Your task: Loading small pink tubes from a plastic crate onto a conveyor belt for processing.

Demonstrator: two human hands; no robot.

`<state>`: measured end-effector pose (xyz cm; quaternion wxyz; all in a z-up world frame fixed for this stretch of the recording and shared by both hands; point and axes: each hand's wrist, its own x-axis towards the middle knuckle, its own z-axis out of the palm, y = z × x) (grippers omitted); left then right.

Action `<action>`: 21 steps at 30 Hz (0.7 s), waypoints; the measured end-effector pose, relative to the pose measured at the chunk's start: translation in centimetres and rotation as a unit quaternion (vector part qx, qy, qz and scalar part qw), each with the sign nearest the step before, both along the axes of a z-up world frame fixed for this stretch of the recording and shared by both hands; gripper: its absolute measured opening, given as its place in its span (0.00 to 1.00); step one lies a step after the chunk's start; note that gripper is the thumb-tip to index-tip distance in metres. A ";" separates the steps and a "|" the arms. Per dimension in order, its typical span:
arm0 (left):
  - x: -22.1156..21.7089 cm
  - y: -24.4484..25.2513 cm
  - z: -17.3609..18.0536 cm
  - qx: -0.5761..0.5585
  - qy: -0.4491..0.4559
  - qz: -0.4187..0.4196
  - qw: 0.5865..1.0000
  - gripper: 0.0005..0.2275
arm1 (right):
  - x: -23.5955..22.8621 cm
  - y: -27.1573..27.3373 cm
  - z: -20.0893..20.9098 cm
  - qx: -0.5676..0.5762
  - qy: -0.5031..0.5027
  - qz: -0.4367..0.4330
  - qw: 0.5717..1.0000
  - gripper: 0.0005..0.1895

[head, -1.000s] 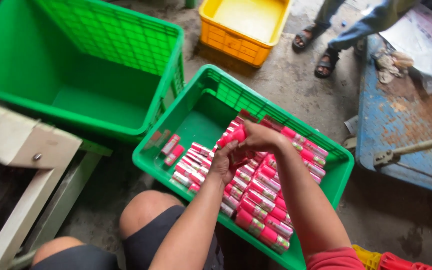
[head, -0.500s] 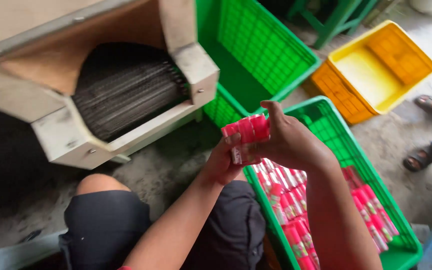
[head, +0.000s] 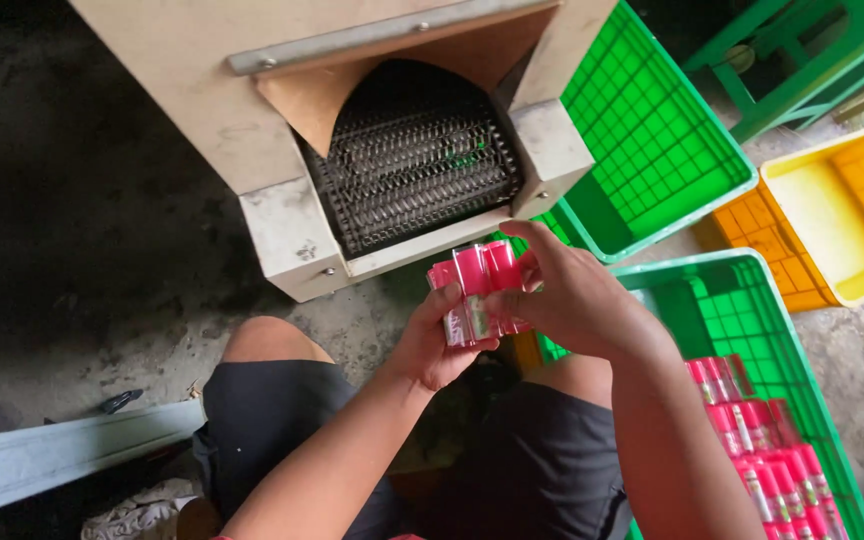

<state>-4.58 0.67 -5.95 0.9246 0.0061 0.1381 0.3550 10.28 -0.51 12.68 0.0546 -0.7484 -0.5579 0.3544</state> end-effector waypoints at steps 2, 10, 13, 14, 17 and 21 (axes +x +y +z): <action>-1.7 0.0 0.6 0.013 0.012 0.001 1.000 0.15 | -1.8 -0.5 1.0 -0.007 0.024 0.002 1.000 0.47; -4.2 0.6 1.0 0.012 -0.066 0.015 0.998 0.17 | -4.5 -0.1 -0.8 0.016 0.008 0.006 1.000 0.47; -4.6 0.7 -0.1 -0.001 -0.079 0.026 0.997 0.17 | -3.7 1.3 -0.1 0.043 -0.005 0.000 0.999 0.45; -4.8 0.6 -0.1 -0.016 -0.094 0.026 0.995 0.17 | -3.3 1.8 0.2 0.075 -0.018 -0.004 0.997 0.43; -4.8 0.5 -1.9 -0.006 -0.058 0.033 0.998 0.21 | -2.5 5.6 1.8 0.155 -0.061 0.064 0.984 0.30; -4.8 0.2 -1.9 0.019 -0.035 0.036 0.999 0.22 | -3.7 10.9 -1.1 0.248 -0.119 0.167 0.947 0.22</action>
